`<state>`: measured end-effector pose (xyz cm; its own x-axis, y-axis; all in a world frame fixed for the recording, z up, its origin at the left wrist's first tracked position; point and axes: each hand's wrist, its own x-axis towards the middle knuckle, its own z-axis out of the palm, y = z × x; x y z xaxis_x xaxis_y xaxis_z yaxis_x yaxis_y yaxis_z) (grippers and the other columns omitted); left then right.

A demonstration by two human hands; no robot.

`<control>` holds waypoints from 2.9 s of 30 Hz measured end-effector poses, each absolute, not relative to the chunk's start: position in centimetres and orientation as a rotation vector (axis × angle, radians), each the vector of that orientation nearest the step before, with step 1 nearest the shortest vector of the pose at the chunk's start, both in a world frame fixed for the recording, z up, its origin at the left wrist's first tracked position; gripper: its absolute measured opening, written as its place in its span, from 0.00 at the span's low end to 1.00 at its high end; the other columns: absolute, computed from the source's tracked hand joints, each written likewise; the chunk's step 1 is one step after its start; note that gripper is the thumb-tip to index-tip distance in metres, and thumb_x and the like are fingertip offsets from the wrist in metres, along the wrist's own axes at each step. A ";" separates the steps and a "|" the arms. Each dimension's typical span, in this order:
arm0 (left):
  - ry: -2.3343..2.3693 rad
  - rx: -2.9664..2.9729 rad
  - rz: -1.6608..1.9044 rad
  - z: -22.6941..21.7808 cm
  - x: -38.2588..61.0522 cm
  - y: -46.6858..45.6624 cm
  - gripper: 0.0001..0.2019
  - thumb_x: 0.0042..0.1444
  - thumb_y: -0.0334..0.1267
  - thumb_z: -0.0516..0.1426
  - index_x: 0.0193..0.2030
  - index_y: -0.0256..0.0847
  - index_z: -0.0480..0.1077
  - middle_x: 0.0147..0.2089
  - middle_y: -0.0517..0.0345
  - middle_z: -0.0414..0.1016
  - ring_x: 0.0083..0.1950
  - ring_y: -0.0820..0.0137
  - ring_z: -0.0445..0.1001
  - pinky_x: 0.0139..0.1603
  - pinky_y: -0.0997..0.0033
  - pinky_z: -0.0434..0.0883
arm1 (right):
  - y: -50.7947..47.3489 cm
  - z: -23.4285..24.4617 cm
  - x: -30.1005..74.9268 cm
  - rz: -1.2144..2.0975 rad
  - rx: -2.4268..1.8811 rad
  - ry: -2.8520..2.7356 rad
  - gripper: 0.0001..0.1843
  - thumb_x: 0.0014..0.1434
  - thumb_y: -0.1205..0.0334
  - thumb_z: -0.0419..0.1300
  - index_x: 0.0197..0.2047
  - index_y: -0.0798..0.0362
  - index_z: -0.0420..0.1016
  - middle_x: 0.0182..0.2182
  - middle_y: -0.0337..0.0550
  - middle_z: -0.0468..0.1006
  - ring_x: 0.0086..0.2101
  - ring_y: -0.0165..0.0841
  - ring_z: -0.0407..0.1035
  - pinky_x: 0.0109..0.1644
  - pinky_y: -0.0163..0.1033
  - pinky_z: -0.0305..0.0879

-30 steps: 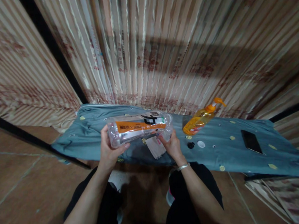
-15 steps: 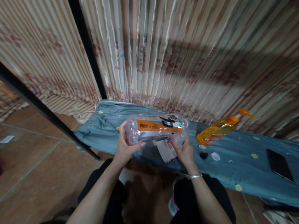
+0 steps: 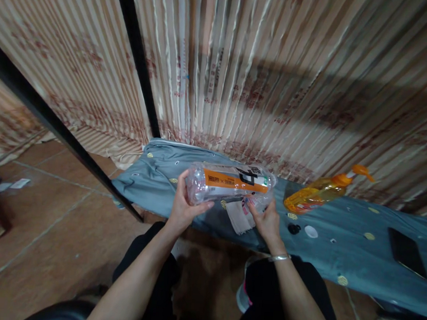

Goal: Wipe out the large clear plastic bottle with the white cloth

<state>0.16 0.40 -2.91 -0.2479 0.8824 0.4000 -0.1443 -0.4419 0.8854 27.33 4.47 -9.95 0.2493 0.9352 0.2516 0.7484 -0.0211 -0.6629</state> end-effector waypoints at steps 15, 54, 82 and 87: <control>0.938 1.223 1.771 -2.9 0.4 0.4 0.48 0.34 0.54 0.78 0.60 0.46 0.62 0.59 0.48 0.73 0.58 0.54 0.78 0.59 0.52 0.77 | 4.4 -9.7 27.3 0.387 -1.842 -1.525 0.40 0.52 0.30 0.60 0.55 0.55 0.67 0.42 0.60 0.83 0.41 0.54 0.80 0.44 0.52 0.73; 0.983 1.281 1.798 -3.4 -0.4 0.8 0.47 0.34 0.49 0.79 0.61 0.46 0.66 0.56 0.50 0.74 0.55 0.53 0.79 0.58 0.52 0.77 | 4.8 -10.1 27.4 0.368 -1.715 -1.546 0.37 0.57 0.38 0.62 0.60 0.54 0.65 0.42 0.54 0.84 0.42 0.51 0.81 0.45 0.49 0.75; 0.977 1.429 1.805 -4.7 -0.8 1.4 0.46 0.41 0.51 0.78 0.65 0.48 0.64 0.59 0.49 0.76 0.55 0.55 0.82 0.55 0.56 0.81 | 4.9 -10.2 27.6 0.376 -1.773 -1.533 0.35 0.58 0.43 0.65 0.61 0.54 0.65 0.41 0.55 0.85 0.42 0.54 0.82 0.44 0.51 0.75; 0.979 1.420 1.802 -4.5 -0.7 1.4 0.46 0.41 0.51 0.77 0.65 0.47 0.64 0.59 0.49 0.76 0.55 0.56 0.82 0.56 0.56 0.80 | 5.0 -10.3 27.6 0.371 -1.779 -1.516 0.36 0.57 0.43 0.66 0.60 0.55 0.66 0.41 0.55 0.86 0.41 0.54 0.82 0.43 0.51 0.75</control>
